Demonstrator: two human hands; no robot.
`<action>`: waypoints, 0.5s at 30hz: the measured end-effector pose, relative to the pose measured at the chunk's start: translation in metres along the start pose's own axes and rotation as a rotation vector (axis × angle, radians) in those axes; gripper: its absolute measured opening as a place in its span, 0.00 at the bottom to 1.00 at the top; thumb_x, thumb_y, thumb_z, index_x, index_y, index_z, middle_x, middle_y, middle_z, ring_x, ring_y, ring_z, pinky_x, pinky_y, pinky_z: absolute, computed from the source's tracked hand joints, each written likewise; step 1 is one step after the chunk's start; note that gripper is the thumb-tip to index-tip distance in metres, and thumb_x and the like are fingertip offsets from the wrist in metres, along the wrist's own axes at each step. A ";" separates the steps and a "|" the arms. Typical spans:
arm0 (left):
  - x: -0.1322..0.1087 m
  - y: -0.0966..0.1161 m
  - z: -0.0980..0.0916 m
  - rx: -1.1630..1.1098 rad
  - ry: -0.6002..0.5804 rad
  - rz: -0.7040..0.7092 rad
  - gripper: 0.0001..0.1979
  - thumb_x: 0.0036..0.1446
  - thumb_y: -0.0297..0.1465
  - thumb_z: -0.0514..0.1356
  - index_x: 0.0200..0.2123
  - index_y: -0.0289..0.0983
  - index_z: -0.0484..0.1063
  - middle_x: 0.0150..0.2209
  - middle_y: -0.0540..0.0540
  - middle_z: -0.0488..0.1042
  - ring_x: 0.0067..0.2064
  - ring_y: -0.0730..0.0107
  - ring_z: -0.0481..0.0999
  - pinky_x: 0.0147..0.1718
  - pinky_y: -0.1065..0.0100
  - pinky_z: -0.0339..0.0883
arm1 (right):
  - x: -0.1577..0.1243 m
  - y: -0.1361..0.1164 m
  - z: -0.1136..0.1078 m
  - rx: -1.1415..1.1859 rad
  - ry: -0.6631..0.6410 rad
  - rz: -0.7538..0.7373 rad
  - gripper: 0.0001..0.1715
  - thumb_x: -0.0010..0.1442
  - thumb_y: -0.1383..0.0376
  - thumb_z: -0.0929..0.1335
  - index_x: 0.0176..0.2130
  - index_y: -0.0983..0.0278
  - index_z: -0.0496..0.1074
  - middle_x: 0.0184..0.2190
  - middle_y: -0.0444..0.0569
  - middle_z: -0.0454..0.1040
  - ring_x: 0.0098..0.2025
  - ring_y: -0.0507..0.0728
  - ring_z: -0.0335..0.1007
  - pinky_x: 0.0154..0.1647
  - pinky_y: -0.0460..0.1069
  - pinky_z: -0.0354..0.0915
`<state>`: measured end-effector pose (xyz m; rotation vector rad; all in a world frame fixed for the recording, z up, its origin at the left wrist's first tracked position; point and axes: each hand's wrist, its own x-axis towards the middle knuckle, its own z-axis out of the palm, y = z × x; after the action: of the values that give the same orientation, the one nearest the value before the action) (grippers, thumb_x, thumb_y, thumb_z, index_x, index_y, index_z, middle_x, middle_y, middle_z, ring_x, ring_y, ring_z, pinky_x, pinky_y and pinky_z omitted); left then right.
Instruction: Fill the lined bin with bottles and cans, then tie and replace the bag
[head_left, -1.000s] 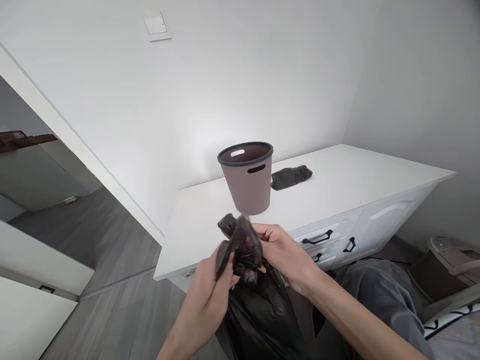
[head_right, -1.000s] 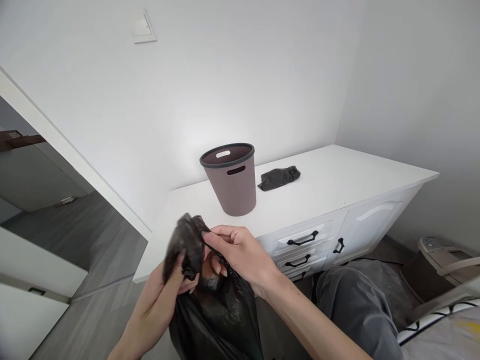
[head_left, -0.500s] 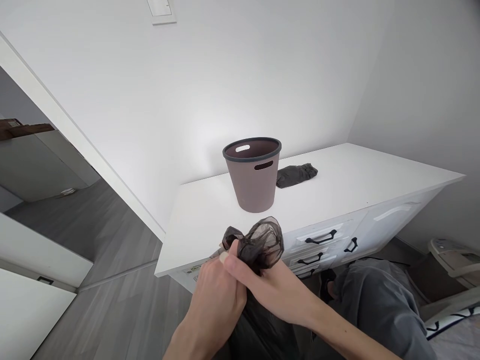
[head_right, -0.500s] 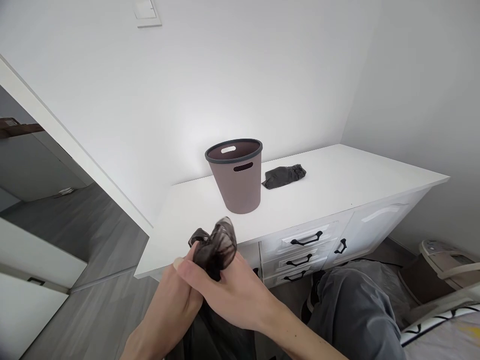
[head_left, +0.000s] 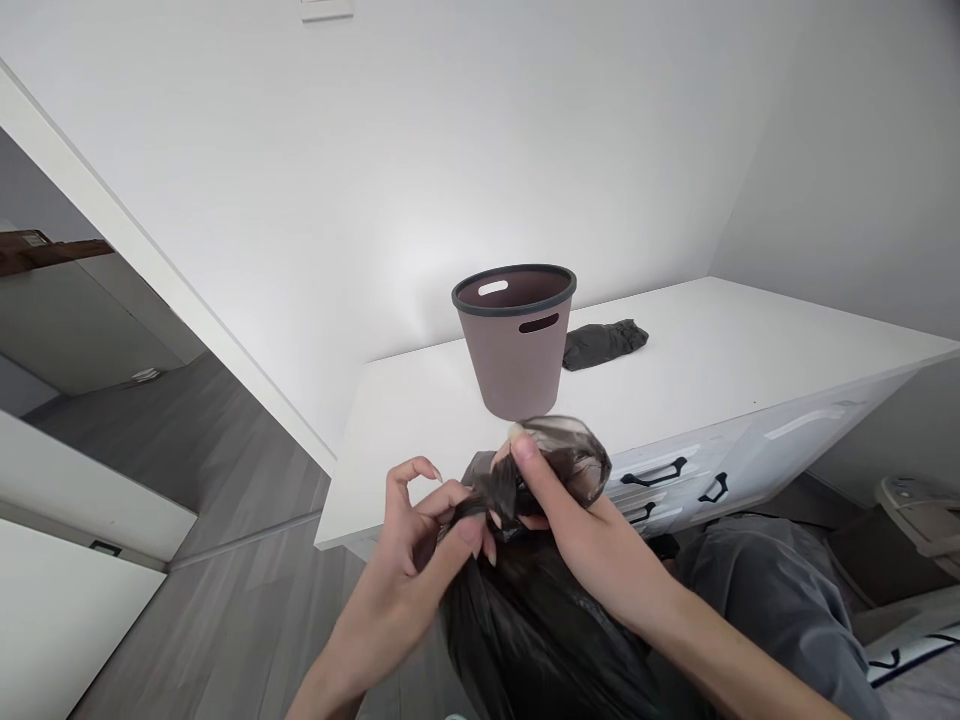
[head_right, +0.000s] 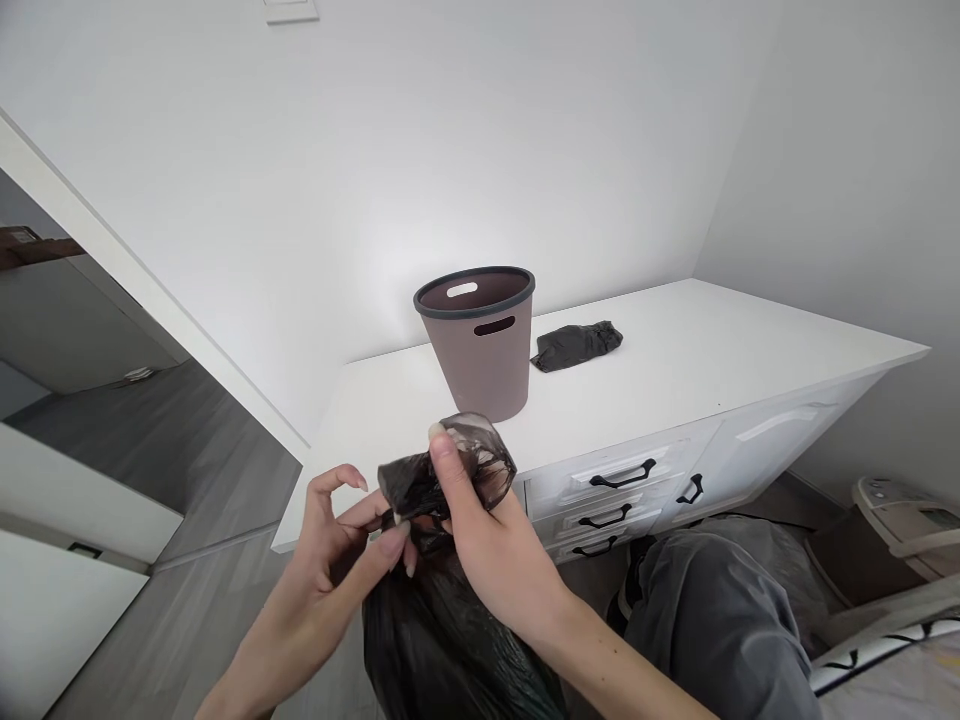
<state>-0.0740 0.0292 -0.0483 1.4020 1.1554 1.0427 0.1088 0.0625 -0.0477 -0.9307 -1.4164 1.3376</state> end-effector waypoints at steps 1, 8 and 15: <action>0.003 0.003 -0.004 -0.087 -0.037 -0.030 0.17 0.68 0.39 0.63 0.50 0.47 0.56 0.36 0.52 0.73 0.35 0.69 0.74 0.37 0.67 0.69 | 0.000 -0.002 -0.005 -0.026 -0.063 -0.027 0.25 0.73 0.46 0.60 0.43 0.58 0.77 0.38 0.50 0.77 0.42 0.59 0.74 0.46 0.52 0.72; 0.019 0.017 -0.009 -0.195 0.008 -0.065 0.16 0.66 0.39 0.65 0.46 0.45 0.59 0.31 0.54 0.66 0.31 0.72 0.66 0.34 0.69 0.64 | 0.000 -0.003 -0.029 -0.322 -0.264 -0.300 0.29 0.58 0.79 0.62 0.49 0.53 0.77 0.44 0.43 0.81 0.47 0.56 0.78 0.52 0.50 0.69; 0.012 0.032 0.013 -0.066 0.058 0.156 0.13 0.68 0.42 0.62 0.43 0.45 0.61 0.31 0.54 0.70 0.31 0.73 0.66 0.31 0.70 0.60 | 0.012 0.016 -0.024 -0.546 0.194 -0.522 0.16 0.60 0.76 0.66 0.42 0.58 0.75 0.40 0.48 0.81 0.41 0.57 0.78 0.39 0.49 0.71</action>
<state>-0.0550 0.0371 -0.0184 1.4359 1.0565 1.2279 0.1279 0.0820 -0.0629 -0.9111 -1.7491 0.4664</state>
